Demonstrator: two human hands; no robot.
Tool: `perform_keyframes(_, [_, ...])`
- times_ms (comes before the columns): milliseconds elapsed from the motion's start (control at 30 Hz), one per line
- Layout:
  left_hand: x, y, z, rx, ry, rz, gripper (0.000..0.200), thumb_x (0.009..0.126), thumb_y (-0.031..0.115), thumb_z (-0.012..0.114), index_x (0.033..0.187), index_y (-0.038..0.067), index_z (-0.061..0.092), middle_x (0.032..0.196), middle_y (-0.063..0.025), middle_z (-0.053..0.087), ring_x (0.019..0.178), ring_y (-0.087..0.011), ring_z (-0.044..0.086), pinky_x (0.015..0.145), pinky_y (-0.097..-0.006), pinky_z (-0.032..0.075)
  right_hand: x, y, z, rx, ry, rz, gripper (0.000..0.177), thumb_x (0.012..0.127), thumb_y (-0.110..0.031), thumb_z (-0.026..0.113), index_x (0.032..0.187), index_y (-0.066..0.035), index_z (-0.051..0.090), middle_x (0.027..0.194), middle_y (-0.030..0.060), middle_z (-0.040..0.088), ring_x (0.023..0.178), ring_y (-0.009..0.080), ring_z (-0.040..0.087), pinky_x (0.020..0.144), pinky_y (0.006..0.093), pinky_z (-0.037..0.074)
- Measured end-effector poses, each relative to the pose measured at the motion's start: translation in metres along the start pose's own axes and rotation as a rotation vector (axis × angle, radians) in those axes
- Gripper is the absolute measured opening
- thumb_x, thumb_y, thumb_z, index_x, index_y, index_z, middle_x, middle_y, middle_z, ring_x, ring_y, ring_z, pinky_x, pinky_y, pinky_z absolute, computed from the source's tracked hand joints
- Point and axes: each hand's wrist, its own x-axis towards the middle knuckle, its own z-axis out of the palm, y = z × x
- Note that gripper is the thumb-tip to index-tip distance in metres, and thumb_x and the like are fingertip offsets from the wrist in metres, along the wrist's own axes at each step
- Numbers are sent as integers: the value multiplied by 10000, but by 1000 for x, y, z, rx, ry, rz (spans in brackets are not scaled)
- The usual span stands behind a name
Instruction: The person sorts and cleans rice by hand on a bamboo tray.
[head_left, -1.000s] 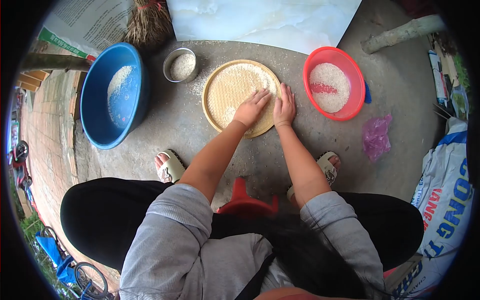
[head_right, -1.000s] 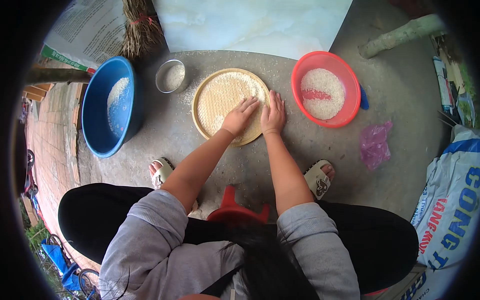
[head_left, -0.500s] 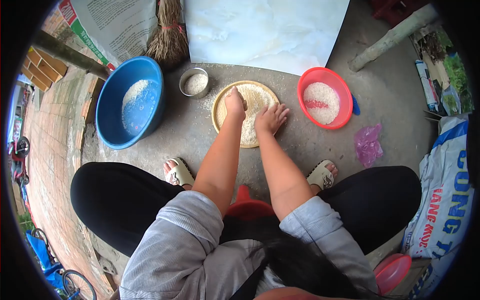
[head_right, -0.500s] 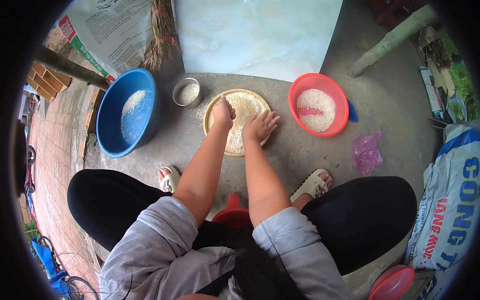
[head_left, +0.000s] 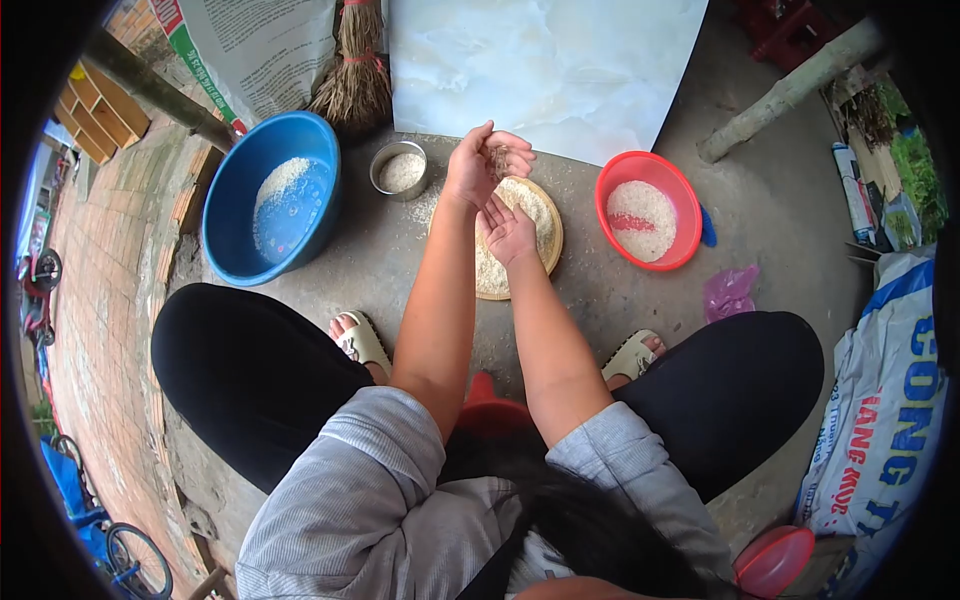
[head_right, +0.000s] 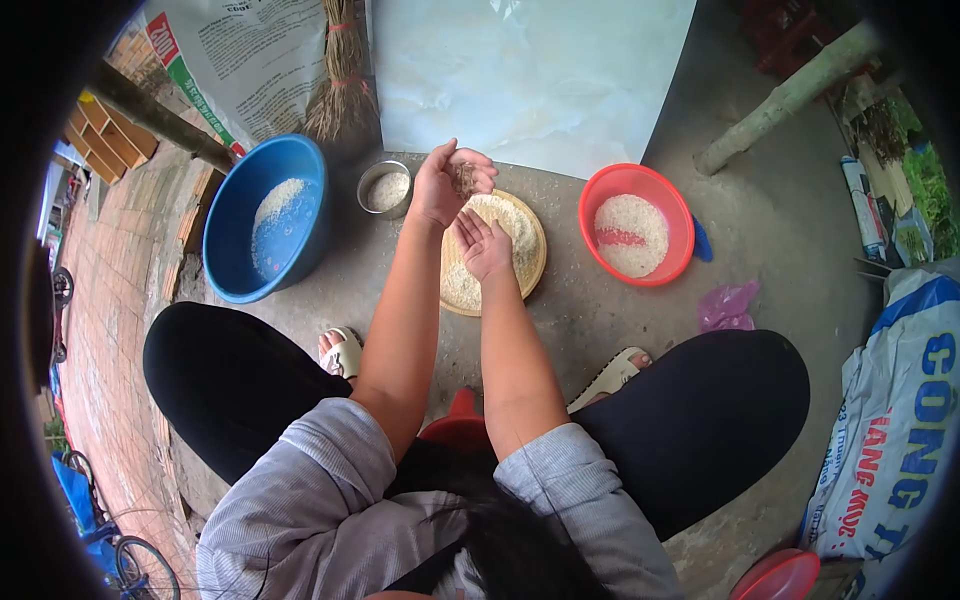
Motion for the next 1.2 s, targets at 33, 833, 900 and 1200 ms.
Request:
perform_keyframes(33, [-1, 5, 1, 42, -49, -1, 585, 921, 300, 199, 906, -98, 628, 826, -226, 662, 707, -289, 646, 712, -359, 526, -2, 0, -3, 48, 17, -3, 511, 987, -331, 257, 1202, 88, 457, 1202, 202, 529, 1135, 310, 522, 987, 414, 451])
perform_keyframes(833, [-2, -112, -106, -488, 545, -186, 360, 964, 258, 330, 1122, 15, 544, 1081, -115, 608, 943, -228, 592, 894, -362, 449, 21, 17, 56, -592, 154, -555, 417, 922, -301, 492, 577, -74, 435, 462, 11, 409, 366, 103, 379, 373, 258, 303])
perform_keyframes(900, [0, -125, -104, -690, 440, -87, 326, 963, 259, 335, 1036, 34, 559, 997, -113, 620, 890, -224, 601, 836, -353, 477, 23, 23, 59, -1074, 149, -754, 410, 910, -281, 516, 619, -3, 594, 526, 66, 565, 433, 158, 521, 451, 288, 420])
perform_keyframes(1200, [17, -156, -140, -730, 691, -133, 312, 966, 305, 374, 943, 53, 557, 800, -91, 617, 736, -211, 599, 715, -337, 525, 27, 12, 20, -1524, 2, -982, 260, 855, -250, 574, 803, -21, 685, 751, 149, 660, 678, 255, 655, 629, 340, 498])
